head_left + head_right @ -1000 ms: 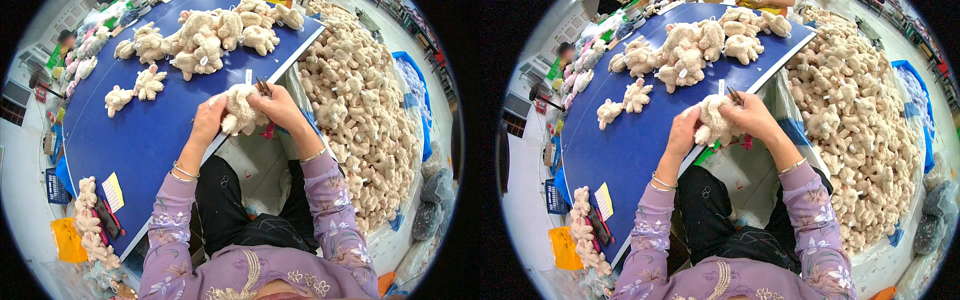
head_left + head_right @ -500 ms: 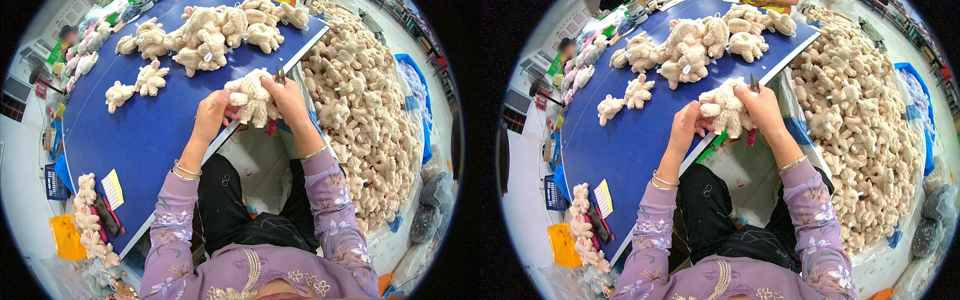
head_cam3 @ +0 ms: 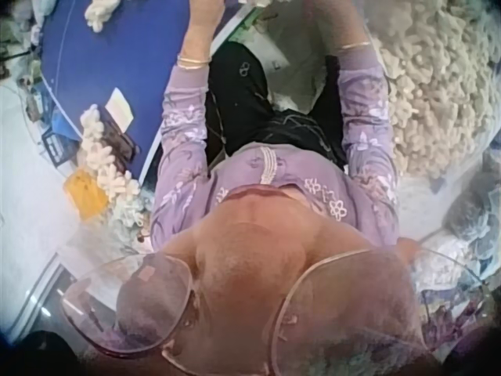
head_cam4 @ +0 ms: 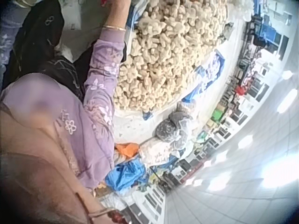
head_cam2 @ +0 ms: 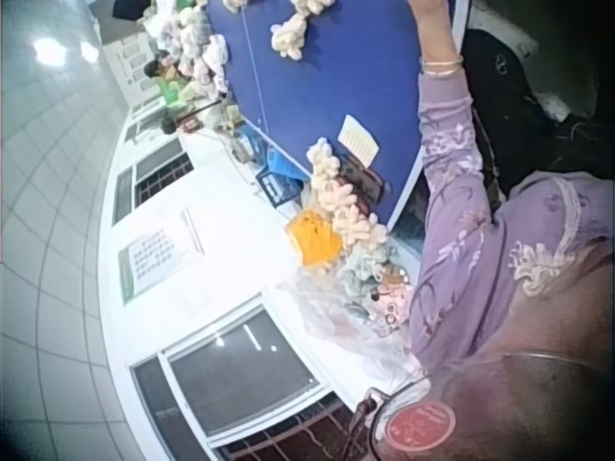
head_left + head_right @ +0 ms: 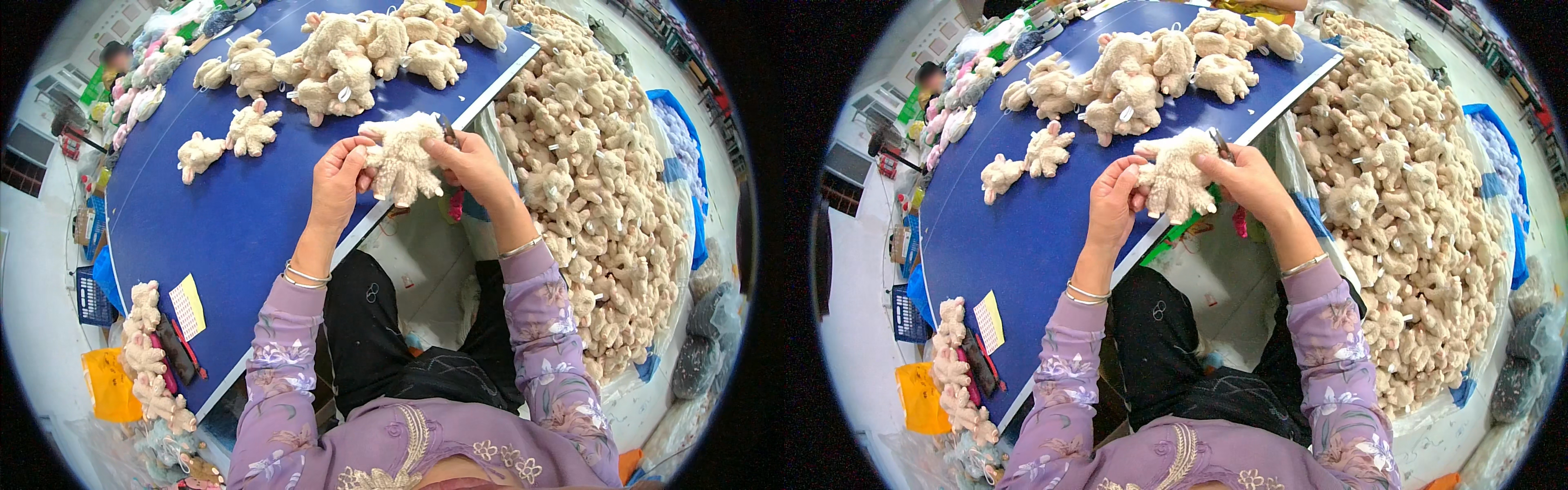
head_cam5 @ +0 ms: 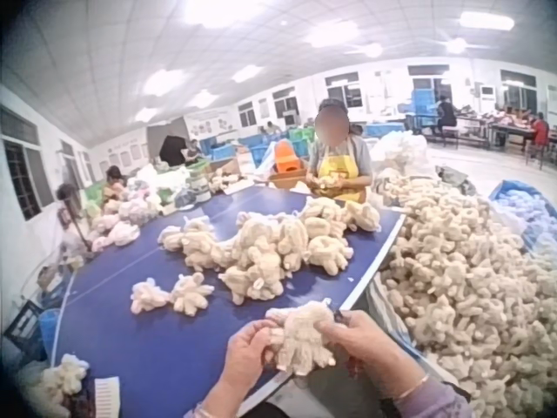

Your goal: The person repeatedly picks up small stuffed animal toys from a blue table, uses scissors to trim loose threads or fabric from the toys, and places the finished items back on the table. The person handles the toys one at a time and uses the scissors with their right hand.

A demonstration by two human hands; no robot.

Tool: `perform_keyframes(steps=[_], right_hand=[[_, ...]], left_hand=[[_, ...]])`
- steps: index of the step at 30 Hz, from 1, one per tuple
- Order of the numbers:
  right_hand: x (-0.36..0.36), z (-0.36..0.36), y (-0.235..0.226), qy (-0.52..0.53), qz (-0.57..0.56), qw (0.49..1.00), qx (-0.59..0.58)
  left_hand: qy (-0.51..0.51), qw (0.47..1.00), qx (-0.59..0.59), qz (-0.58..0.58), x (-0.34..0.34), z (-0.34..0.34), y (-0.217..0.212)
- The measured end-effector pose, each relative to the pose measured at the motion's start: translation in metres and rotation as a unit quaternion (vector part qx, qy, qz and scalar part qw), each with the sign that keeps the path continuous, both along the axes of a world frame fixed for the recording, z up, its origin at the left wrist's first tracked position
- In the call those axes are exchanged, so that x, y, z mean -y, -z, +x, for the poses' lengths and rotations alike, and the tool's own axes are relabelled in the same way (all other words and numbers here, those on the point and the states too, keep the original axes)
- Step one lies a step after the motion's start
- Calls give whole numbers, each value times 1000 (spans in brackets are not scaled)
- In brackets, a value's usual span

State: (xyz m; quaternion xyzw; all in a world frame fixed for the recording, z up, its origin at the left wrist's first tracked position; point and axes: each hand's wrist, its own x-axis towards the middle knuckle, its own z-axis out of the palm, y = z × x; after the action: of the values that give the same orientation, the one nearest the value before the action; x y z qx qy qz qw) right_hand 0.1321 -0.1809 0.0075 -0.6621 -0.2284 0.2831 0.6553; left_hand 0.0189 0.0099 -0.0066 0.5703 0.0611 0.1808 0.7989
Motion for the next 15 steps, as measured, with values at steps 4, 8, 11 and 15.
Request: perform_keyframes(steps=[4,8,11,15], right_hand=[[3,-4,-10,6,28,999,-19],[2,-6,-5,-2,30,999,-29],[0,-6,1,-20,26,999,-20],[-1,-7,-1,-62,2,998,-28]], left_hand=[[24,1000,-16,-5,0,-1,-3],[21,991,-52,120,16,-2,-7],[45,987,-93,121,12,-1,-1],[49,987,-111,107,10,-3,0]])
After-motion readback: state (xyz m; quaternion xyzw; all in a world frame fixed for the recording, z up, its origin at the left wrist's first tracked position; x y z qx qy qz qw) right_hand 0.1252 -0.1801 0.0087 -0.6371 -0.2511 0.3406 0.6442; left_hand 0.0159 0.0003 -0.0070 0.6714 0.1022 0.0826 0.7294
